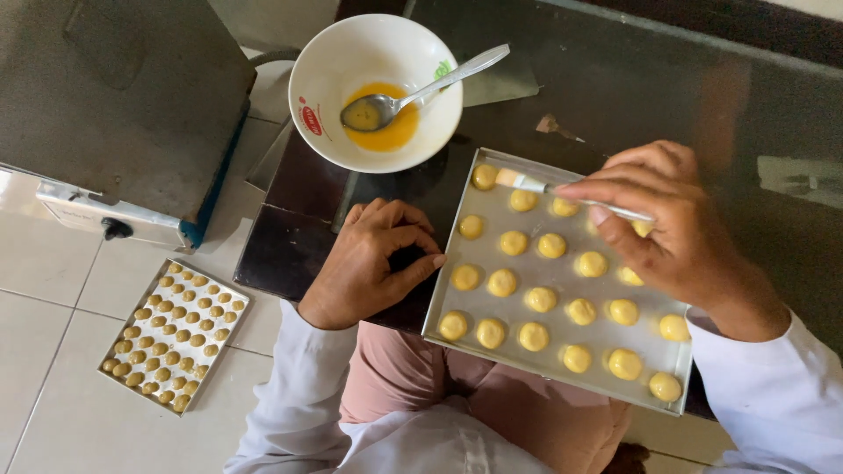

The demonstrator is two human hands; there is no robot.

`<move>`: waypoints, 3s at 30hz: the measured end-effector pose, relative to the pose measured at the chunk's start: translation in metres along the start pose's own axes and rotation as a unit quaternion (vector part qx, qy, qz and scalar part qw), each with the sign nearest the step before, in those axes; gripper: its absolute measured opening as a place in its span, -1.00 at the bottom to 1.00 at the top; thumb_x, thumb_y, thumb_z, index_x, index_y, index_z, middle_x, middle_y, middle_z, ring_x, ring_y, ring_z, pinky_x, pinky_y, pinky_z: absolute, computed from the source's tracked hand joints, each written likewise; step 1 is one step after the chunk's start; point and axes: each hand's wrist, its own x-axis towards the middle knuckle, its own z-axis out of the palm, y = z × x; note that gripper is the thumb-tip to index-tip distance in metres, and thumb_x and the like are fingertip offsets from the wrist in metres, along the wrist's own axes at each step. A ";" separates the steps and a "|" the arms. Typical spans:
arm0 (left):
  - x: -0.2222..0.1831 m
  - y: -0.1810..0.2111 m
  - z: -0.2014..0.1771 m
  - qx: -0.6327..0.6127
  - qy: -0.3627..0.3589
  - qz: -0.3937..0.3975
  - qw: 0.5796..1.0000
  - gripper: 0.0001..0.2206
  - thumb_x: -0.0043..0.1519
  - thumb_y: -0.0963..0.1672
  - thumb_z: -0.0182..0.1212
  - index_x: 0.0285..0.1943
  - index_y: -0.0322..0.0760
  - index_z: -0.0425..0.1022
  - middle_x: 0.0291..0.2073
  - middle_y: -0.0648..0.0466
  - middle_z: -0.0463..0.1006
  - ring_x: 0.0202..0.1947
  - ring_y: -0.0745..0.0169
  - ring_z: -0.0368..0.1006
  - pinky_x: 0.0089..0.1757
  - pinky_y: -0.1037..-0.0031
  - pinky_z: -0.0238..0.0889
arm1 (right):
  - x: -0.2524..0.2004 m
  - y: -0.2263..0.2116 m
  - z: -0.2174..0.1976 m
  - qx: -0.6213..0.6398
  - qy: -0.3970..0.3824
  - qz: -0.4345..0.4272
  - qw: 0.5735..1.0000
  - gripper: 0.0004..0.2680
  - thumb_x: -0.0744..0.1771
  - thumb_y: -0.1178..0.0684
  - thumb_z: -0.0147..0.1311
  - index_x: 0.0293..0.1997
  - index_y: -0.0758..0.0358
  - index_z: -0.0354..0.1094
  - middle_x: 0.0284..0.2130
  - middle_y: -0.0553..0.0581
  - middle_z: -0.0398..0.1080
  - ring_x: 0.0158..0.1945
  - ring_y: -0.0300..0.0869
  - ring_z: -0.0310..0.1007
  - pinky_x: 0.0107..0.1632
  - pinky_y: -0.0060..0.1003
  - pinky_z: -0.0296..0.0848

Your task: Using a pastry brush to apply egg wash glaze to small round dough balls arranged on a baking tray.

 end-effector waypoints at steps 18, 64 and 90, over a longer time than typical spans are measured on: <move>-0.002 -0.005 0.002 0.011 -0.021 0.013 1.000 -0.90 0.07 -0.10 0.35 -0.43 -0.17 0.62 -0.21 0.17 0.48 -0.20 0.22 0.26 -0.08 0.38 0.02 | 0.006 -0.026 0.017 -0.062 0.074 -0.053 0.994 -0.81 0.38 0.07 0.00 0.04 0.25 0.48 -0.26 0.08 0.50 -0.06 -0.11 0.30 0.28 -0.02 0.02; -0.006 -0.001 -0.004 0.000 -0.015 0.029 0.999 -0.81 0.00 -0.14 0.36 -0.24 -0.14 0.50 -0.19 0.15 0.52 -0.19 0.17 0.30 -0.07 0.38 0.03 | -0.022 -0.061 0.010 -0.078 -0.023 -0.100 0.992 -0.78 0.27 0.07 0.15 0.01 0.15 0.45 -0.14 -0.08 0.54 -0.06 -0.21 0.36 0.25 -0.01 0.03; -0.007 -0.001 -0.004 -0.015 -0.020 0.059 0.998 -0.89 0.05 -0.15 0.38 -0.27 -0.08 0.59 -0.22 0.23 0.51 -0.17 0.26 0.32 -0.03 0.38 -0.01 | -0.016 -0.070 0.027 -0.021 0.086 -0.067 0.994 -0.91 0.29 0.16 0.19 -0.18 0.27 0.43 -0.40 0.06 0.40 -0.26 -0.13 0.34 0.23 0.03 0.23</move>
